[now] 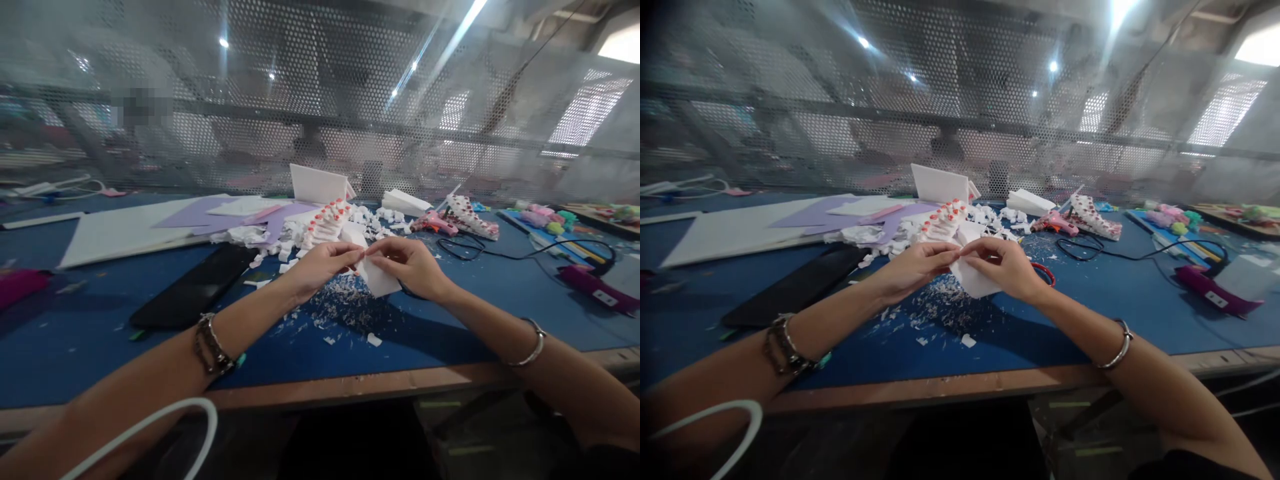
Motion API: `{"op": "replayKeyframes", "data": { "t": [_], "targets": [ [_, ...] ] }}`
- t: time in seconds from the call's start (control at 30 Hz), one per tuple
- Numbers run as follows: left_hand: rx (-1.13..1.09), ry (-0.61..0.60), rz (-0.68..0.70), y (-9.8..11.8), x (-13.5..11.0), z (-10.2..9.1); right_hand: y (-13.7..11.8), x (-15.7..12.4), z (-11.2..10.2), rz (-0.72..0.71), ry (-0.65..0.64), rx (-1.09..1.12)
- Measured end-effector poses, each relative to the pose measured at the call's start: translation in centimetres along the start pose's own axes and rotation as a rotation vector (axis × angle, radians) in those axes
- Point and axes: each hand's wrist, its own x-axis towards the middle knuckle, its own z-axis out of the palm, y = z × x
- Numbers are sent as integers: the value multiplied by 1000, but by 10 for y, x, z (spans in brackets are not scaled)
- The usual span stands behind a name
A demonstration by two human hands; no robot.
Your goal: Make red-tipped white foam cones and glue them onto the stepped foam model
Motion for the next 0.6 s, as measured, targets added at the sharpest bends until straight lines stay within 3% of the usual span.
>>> {"op": "replayKeyframes", "data": {
  "t": [0.13, 0.3, 0.6],
  "targets": [
    [-25, -55, 30, -6, 1, -1, 2, 0, 3, -8, -15, 75],
    [-136, -104, -11, -7, 1, 0, -2, -1, 0, -106, 20, -28],
    [-397, -24, -161, -22, 8, 4, 3, -1, 3, -59, 92, -52]
  ]
}}
